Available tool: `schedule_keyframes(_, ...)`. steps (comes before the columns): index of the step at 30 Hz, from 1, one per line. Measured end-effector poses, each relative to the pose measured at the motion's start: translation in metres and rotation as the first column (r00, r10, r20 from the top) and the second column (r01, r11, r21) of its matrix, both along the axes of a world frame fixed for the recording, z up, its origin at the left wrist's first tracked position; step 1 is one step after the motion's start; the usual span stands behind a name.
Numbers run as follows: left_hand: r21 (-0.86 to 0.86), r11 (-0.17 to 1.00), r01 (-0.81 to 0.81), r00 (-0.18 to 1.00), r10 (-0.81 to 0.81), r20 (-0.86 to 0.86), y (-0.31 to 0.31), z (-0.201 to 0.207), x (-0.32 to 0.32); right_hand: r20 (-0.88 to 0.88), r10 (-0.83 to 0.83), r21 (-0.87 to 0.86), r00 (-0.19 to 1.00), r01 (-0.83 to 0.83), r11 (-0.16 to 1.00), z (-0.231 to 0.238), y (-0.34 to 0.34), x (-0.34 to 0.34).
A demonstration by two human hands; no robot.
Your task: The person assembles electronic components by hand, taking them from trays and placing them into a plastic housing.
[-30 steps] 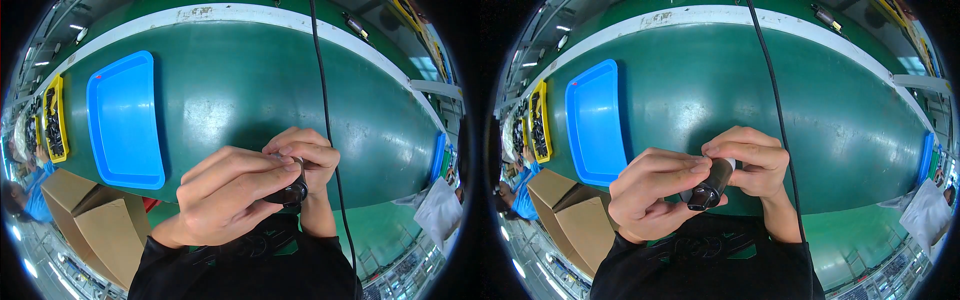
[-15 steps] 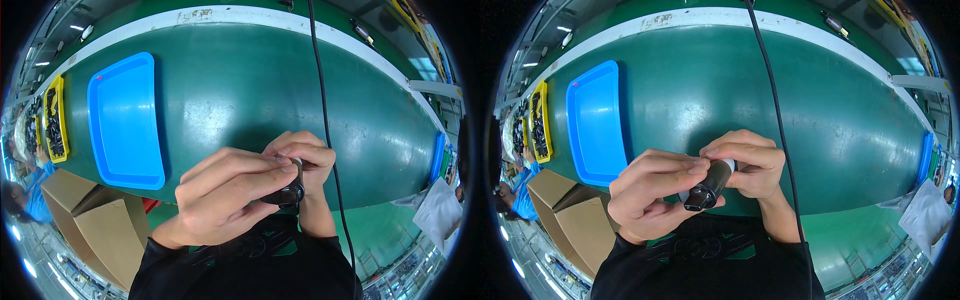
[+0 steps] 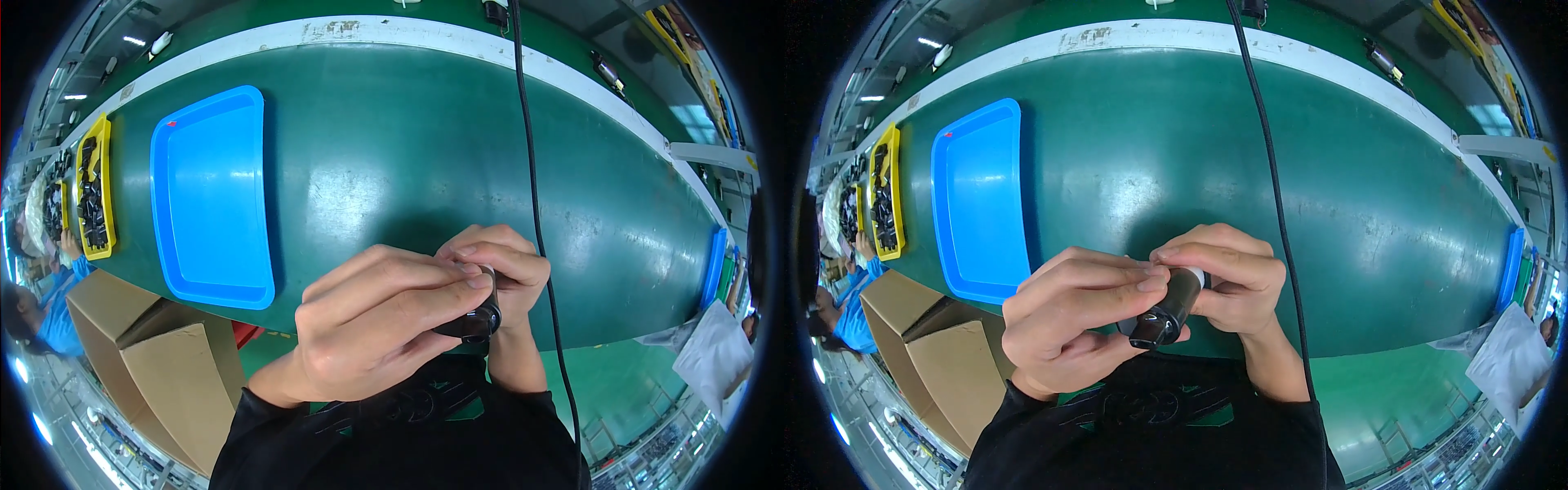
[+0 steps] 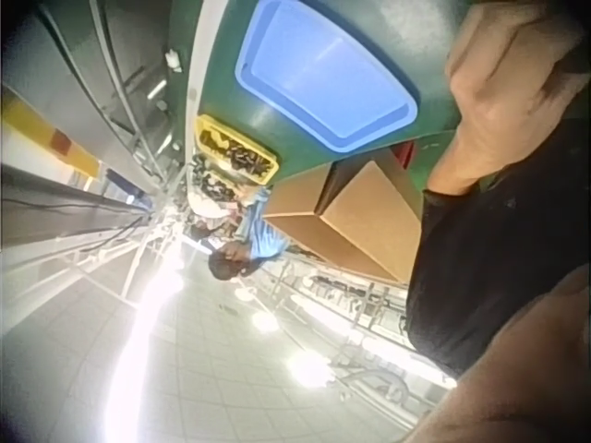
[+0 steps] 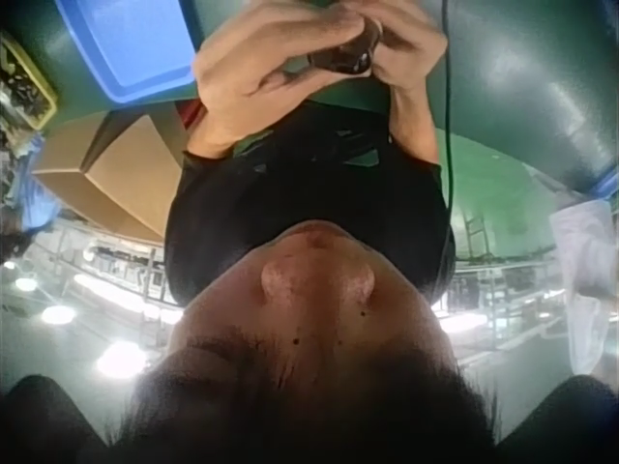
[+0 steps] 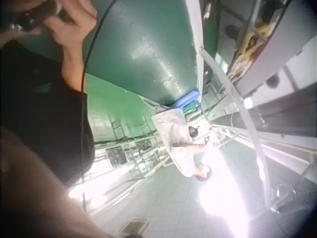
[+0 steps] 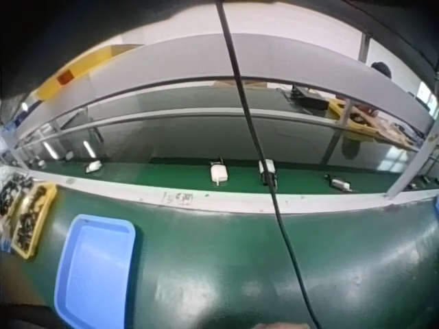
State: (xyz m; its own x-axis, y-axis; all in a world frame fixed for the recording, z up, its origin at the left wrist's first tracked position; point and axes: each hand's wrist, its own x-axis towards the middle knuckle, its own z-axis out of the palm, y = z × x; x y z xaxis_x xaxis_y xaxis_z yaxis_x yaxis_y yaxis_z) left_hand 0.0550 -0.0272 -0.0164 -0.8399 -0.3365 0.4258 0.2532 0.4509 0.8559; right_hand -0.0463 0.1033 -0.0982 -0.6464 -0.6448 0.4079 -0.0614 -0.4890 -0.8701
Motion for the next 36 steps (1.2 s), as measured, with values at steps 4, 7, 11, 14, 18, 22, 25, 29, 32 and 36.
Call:
schedule_keyframes(4, -0.014, 1.000, 0.018, 1.000, -0.018, 0.017, -0.001, 0.003, -0.001, -0.197, -0.063, 0.034, 0.978, 0.072, 0.997, 0.002, 0.001, -0.005)
schedule_keyframes(7, -0.015, 1.000, 0.015, 0.999, -0.015, 0.032, -0.001, 0.003, 0.000, -0.275, -0.104, 0.044, 0.956, 0.120, 0.992, 0.006, -0.003, -0.004)
schedule_keyframes(11, -0.014, 1.000, 0.012, 0.998, -0.012, 0.057, -0.002, 0.003, -0.001, -0.346, -0.134, 0.039, 0.929, 0.157, 0.987, 0.005, -0.005, -0.008)
schedule_keyframes(14, -0.015, 1.000, 0.013, 0.999, -0.012, 0.053, -0.002, 0.003, 0.001, -0.367, -0.134, 0.050, 0.920, 0.163, 0.985, 0.008, -0.005, -0.007)
schedule_keyframes(18, -0.031, 0.999, 0.019, 0.998, -0.017, 0.053, -0.003, 0.006, 0.002, -0.386, -0.153, 0.071, 0.910, 0.195, 0.978, 0.013, -0.004, -0.004)
schedule_keyframes(22, -0.039, 0.999, 0.019, 0.999, -0.017, 0.044, -0.003, 0.008, 0.000, -0.427, -0.152, 0.097, 0.891, 0.212, 0.972, 0.015, -0.002, -0.007)
schedule_keyframes(25, -0.007, 1.000, 0.004, 0.998, -0.004, 0.067, -0.003, 0.007, 0.000, -0.456, -0.152, 0.105, 0.877, 0.222, 0.969, 0.014, -0.002, -0.009)
schedule_keyframes(29, -0.028, 0.999, 0.025, 0.999, -0.024, 0.036, -0.004, 0.007, 0.000, -0.403, -0.162, 0.101, 0.901, 0.219, 0.971, 0.017, -0.002, -0.005)
schedule_keyframes(32, -0.033, 0.998, 0.061, 0.997, -0.060, 0.041, -0.005, 0.012, -0.002, -0.422, -0.189, 0.052, 0.887, 0.232, 0.971, 0.020, -0.003, -0.005)
schedule_keyframes(36, 0.133, 0.989, 0.071, 0.982, -0.093, 0.166, -0.004, 0.010, 0.003, -0.257, -0.126, 0.059, 0.958, 0.146, 0.987, 0.028, 0.006, -0.003)
